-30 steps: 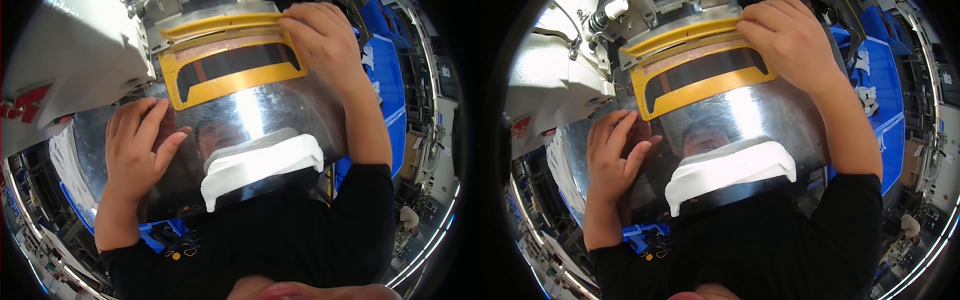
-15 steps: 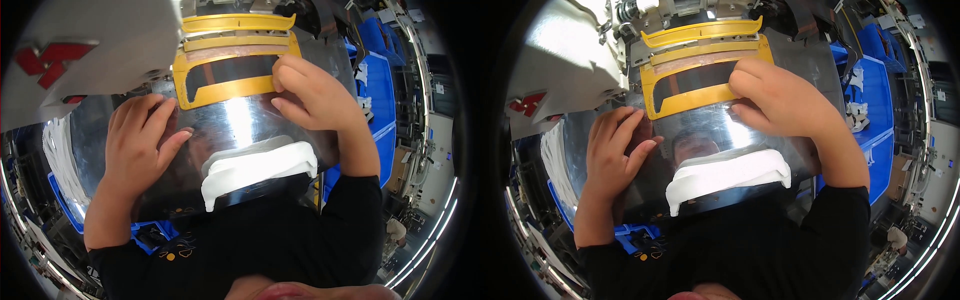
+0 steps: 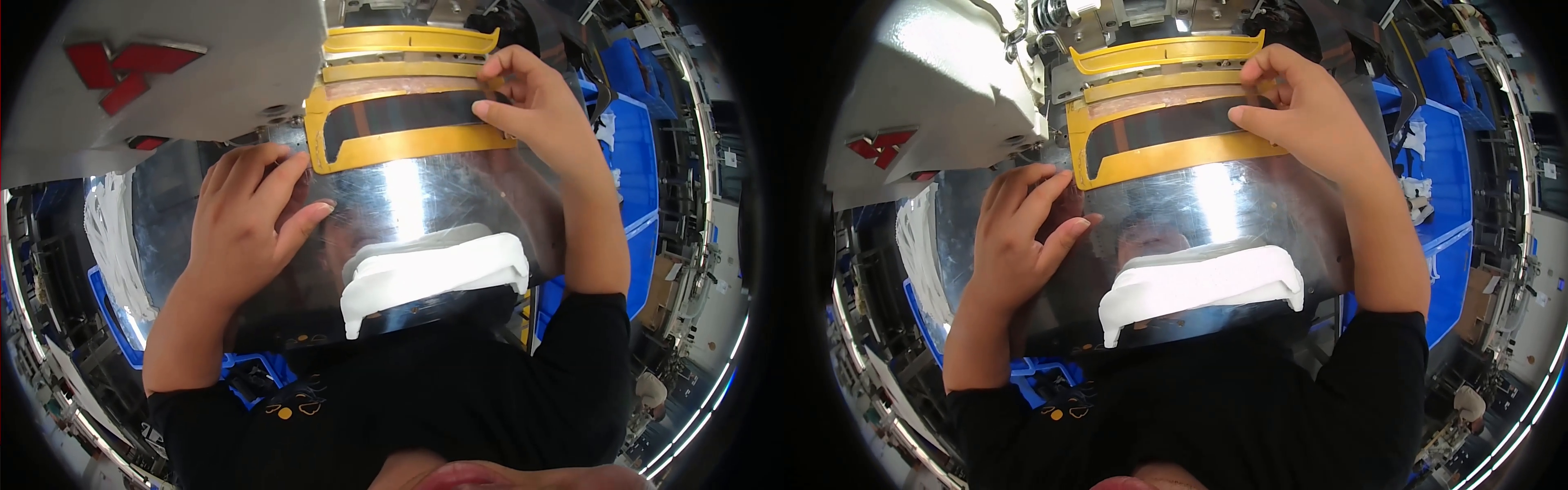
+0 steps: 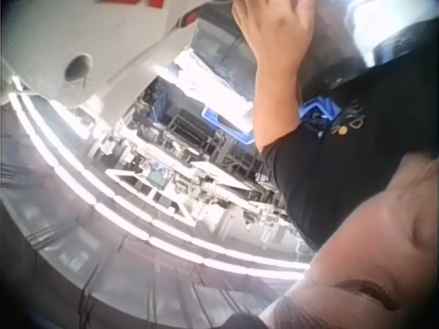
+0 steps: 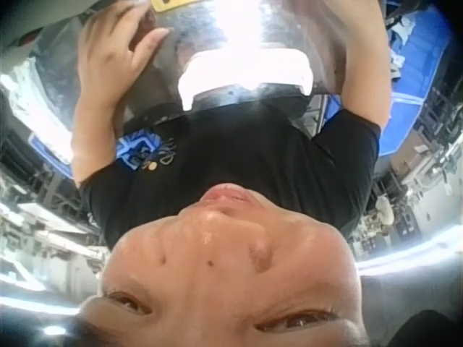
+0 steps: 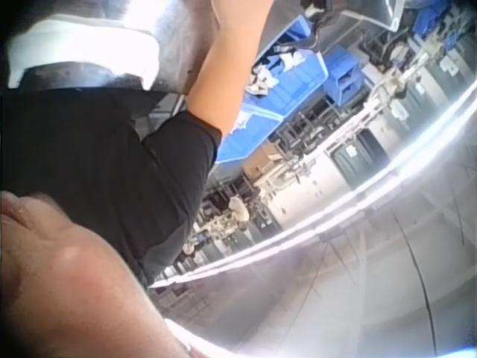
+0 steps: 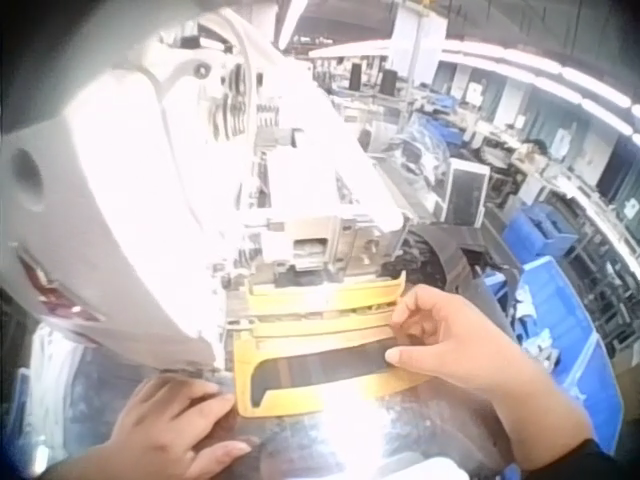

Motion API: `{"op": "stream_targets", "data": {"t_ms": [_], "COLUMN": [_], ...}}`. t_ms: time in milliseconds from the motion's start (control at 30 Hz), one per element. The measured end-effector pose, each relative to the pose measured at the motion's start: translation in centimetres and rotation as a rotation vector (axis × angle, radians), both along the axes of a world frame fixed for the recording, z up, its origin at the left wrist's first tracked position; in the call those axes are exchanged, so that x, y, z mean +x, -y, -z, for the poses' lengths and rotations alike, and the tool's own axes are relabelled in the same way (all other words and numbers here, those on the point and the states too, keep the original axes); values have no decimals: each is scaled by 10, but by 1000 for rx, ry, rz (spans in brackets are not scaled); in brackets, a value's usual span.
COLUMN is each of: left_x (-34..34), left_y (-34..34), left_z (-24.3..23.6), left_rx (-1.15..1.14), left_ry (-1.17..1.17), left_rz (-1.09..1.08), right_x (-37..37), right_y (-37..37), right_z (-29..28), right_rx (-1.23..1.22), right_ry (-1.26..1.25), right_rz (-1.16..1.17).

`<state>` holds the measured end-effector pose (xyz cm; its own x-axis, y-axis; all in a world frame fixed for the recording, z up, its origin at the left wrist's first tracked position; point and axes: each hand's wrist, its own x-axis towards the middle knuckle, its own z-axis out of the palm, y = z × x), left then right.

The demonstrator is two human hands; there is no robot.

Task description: The recorder uses a sewing machine to attach leather/fabric components together in a workshop environment.

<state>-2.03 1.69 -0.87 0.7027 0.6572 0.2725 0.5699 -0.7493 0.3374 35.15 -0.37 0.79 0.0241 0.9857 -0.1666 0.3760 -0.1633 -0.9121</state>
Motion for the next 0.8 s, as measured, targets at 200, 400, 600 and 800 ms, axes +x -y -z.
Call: {"op": "stream_targets", "data": {"t_ms": [200, 400, 600, 800], "left_x": [3, 1, -10, -118], "left_y": [-7, 13, 35, 75], "left_z": [5, 2, -26, -26], "left_rx": [-21, -336, -325, -75], "left_ry": [101, 489, 617, 766], "left_rz": [16, -100, -188, -705], "right_x": [3, -6, -11, 15], "right_y": [11, 39, 44, 25], "right_z": [-16, -30, -5, 20], "right_rx": [186, 551, 438, 379], "right_ry": [50, -254, -236, -200], "right_rz": [-46, -269, -119, -160]}}
